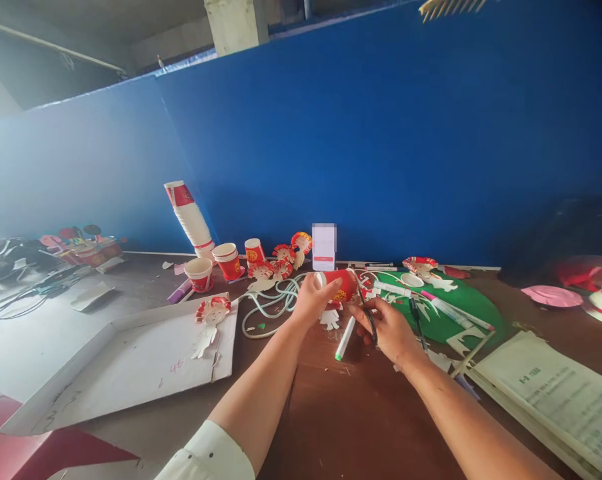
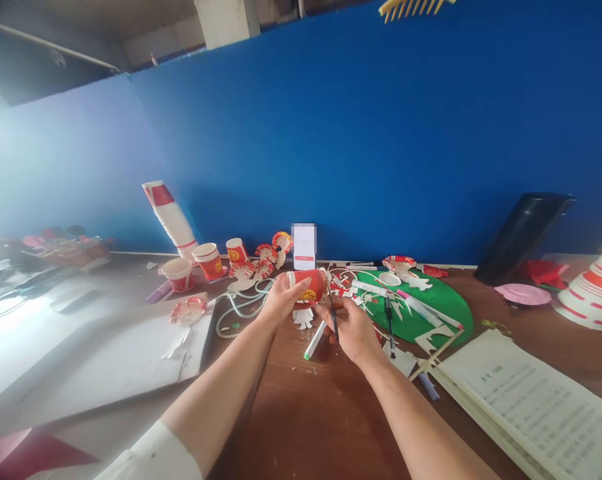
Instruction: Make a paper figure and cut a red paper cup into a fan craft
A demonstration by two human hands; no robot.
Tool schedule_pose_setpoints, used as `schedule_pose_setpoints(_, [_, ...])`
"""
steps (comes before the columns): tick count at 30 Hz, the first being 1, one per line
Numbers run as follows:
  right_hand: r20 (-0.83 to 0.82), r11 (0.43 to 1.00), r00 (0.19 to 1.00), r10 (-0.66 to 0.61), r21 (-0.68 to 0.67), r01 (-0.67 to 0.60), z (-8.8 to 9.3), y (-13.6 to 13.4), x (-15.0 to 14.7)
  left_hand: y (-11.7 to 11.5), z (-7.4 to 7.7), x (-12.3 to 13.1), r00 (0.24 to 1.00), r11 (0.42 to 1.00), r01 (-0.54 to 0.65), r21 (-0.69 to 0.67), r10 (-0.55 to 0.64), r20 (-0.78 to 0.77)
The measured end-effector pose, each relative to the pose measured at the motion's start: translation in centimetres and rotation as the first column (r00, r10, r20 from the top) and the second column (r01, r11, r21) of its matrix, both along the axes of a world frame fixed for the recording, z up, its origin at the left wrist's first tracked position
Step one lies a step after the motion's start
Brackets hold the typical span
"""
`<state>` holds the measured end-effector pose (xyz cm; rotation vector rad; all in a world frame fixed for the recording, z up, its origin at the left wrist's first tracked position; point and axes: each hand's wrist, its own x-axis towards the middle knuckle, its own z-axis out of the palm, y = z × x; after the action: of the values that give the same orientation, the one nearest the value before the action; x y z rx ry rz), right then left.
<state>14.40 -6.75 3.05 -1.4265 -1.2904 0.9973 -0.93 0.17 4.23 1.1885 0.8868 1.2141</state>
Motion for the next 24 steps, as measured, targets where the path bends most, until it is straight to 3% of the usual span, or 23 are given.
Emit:
schedule_pose_setpoints(6, [0.082, 0.999, 0.996, -0.037, -0.016, 0.039, -0.6, 0.5, 0.7, 1.0, -1.4, 1.3, 0.999, 1.0, 0.02, 0.02, -0.021, 0.033])
schedule_pose_setpoints(8, [0.102, 0.999, 0.995, -0.025, -0.032, 0.028, -0.8, 0.7, 0.9, 1.5, -2.3, 1.5, 0.999, 0.998, -0.006, 0.061, 0.003, 0.045])
schedule_pose_setpoints(11, [0.125, 0.999, 0.992, -0.017, -0.048, 0.023, -0.8, 0.9, 0.9, 2.1, -3.2, 1.6, 0.989, 0.986, -0.134, 0.102, 0.127, 0.078])
schedule_pose_setpoints(18, [0.118, 0.996, 0.993, -0.01, -0.082, 0.02, -0.8, 0.9, 0.7, 1.4, -2.8, 1.3, 0.995, 0.982, -0.081, 0.173, 0.069, 0.074])
schedule_pose_setpoints(24, [0.126, 0.997, 0.992, -0.023, -0.068, 0.031, -0.8, 0.6, 1.0, 1.4, -3.3, 1.3, 0.998, 0.972, -0.042, 0.229, 0.03, 0.054])
